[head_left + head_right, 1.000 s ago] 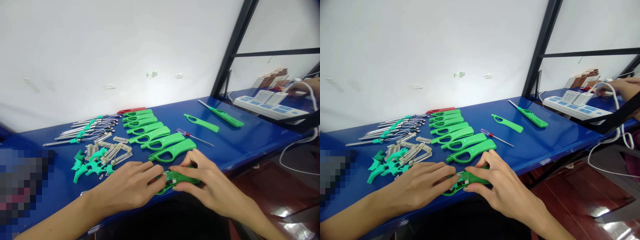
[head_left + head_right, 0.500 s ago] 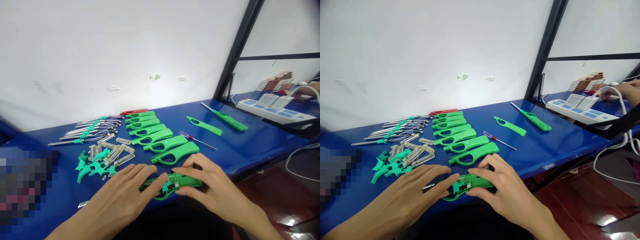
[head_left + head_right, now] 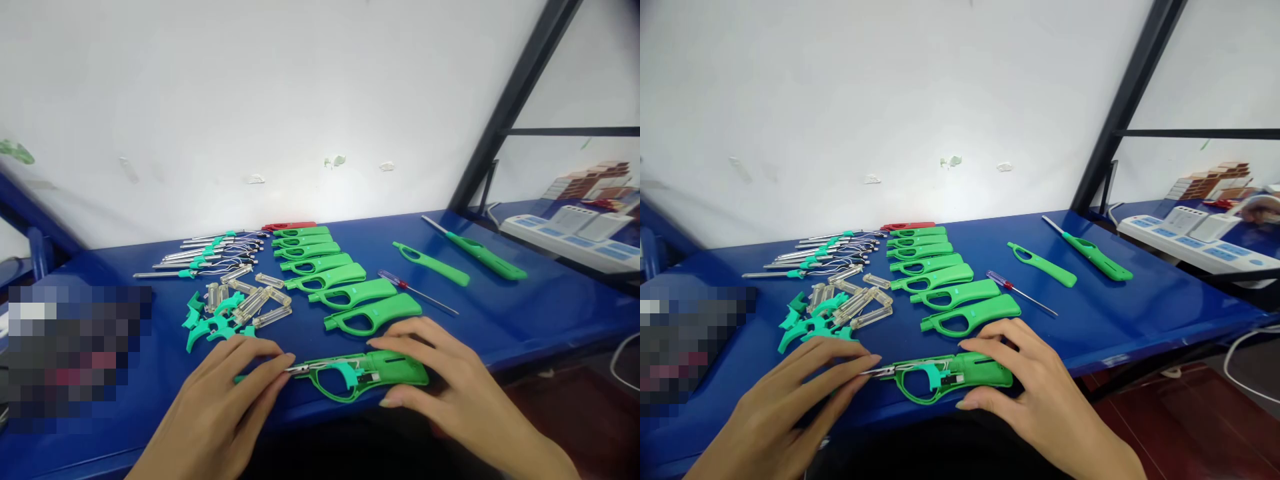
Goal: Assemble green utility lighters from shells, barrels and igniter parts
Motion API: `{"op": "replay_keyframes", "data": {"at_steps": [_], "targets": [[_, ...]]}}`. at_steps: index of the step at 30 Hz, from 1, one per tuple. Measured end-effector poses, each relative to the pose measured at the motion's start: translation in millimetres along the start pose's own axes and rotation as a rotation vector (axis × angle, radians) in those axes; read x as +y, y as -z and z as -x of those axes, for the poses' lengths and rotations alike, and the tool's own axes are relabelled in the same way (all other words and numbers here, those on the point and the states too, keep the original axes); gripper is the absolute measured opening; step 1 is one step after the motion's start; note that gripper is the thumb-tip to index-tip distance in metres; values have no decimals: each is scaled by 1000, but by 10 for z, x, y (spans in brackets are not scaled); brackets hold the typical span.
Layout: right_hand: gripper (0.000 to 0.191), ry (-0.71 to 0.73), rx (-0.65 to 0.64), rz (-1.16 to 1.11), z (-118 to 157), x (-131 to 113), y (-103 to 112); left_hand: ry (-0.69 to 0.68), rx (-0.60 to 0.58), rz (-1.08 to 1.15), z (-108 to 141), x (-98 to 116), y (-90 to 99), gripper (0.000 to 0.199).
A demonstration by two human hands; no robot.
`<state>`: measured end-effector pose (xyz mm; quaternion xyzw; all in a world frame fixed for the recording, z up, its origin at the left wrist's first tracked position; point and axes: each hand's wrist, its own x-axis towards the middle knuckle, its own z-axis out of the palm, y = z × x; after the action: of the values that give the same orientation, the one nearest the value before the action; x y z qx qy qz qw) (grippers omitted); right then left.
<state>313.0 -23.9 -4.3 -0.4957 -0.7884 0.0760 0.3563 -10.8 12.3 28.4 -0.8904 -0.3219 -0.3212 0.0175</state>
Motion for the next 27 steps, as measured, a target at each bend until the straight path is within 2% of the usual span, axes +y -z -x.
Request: {"op": "replay_keyframes", "data": {"at_steps": [5, 8, 11, 13, 19, 23, 27], "targets": [[20, 4, 101, -10, 3, -5, -7, 104, 31, -107, 34, -302, 191, 22], [17, -7, 175, -23, -7, -7, -18, 148, -63, -179, -12, -511, 244, 27], [16, -7, 196, -25, -14, -4, -28, 140, -196, -248, -148, -608, 227, 36], [15, -5, 194, -23, -10, 1, -36, 143, -281, -303, -264, -609, 190, 37], [15, 10, 210, -25, 21, 29, -67, 165, -435, -352, -537, -531, 94, 14], [16, 67, 279, 24, -21, -14, -69, 171, -461, -366, -556, -482, 147, 13], [19, 208, 354, 106, -219, -235, -9, 133, -428, -330, -530, -321, 281, 19]]}}
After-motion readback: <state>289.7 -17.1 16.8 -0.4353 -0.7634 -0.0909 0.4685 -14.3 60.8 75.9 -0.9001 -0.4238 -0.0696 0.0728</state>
